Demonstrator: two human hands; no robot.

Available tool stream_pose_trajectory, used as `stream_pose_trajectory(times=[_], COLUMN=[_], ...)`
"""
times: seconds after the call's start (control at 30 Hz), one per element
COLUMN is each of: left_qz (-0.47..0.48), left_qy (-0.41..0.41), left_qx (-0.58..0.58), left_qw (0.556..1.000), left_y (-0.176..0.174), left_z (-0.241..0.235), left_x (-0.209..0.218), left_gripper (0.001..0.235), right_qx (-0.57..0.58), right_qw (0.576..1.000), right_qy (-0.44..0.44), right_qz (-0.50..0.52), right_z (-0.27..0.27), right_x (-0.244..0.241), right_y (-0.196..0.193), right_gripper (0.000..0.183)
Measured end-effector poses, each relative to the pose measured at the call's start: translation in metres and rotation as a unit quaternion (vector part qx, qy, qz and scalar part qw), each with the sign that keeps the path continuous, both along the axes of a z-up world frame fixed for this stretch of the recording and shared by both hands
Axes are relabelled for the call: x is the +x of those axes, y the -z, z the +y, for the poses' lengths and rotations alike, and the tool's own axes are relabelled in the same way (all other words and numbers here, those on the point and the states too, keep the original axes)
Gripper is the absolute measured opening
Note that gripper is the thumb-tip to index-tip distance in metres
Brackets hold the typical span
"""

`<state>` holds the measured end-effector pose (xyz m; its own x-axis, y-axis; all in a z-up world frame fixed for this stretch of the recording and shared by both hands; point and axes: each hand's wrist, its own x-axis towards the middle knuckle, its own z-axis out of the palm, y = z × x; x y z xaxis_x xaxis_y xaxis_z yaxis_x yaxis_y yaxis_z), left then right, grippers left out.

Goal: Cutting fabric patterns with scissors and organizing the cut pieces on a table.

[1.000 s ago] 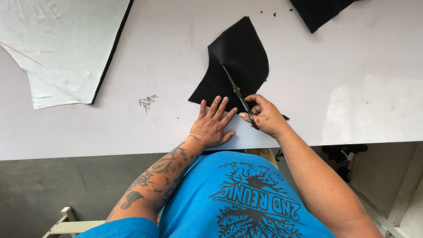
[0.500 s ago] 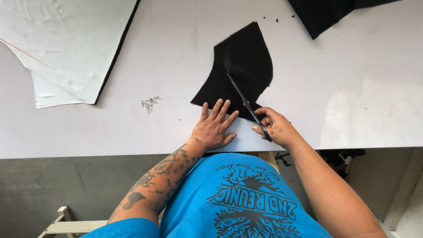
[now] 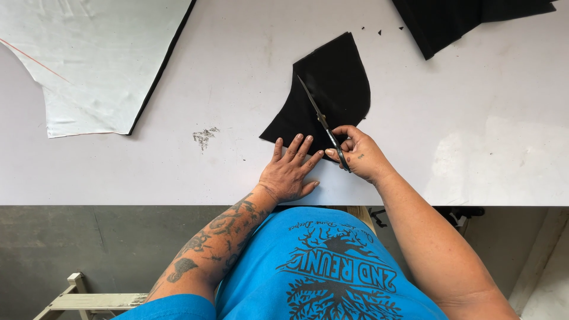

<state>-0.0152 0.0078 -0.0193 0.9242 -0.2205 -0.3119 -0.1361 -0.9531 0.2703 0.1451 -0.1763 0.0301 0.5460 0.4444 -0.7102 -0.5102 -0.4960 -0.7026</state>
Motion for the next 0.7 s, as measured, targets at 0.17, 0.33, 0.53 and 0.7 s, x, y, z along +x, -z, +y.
stream_pose_trajectory(times=[0.17,0.33,0.53,0.7], left_qz=[-0.002,-0.002,0.016,0.024], left_qy=[-0.001,-0.003,0.002,0.001], left_qx=[-0.005,-0.006,-0.007,-0.025], left_qw=[1.000,1.000,1.000,0.999], left_y=[0.000,0.003,-0.003,-0.014], left_z=[0.000,0.000,0.000,0.005], left_x=[0.000,-0.001,0.001,0.000], left_gripper=[0.089,0.089,0.089,0.085], right_qx=[0.011,0.014,0.019,0.068], right_qw=[1.000,1.000,1.000,0.997], right_qy=[0.010,0.006,-0.003,0.042], right_qz=[0.009,0.002,-0.019,-0.007], right_z=[0.001,0.014,0.021,-0.011], right_x=[0.004,0.012,0.018,0.018], right_y=[-0.005,-0.009,-0.011,-0.056], right_gripper=[0.056,0.056,0.054,0.053])
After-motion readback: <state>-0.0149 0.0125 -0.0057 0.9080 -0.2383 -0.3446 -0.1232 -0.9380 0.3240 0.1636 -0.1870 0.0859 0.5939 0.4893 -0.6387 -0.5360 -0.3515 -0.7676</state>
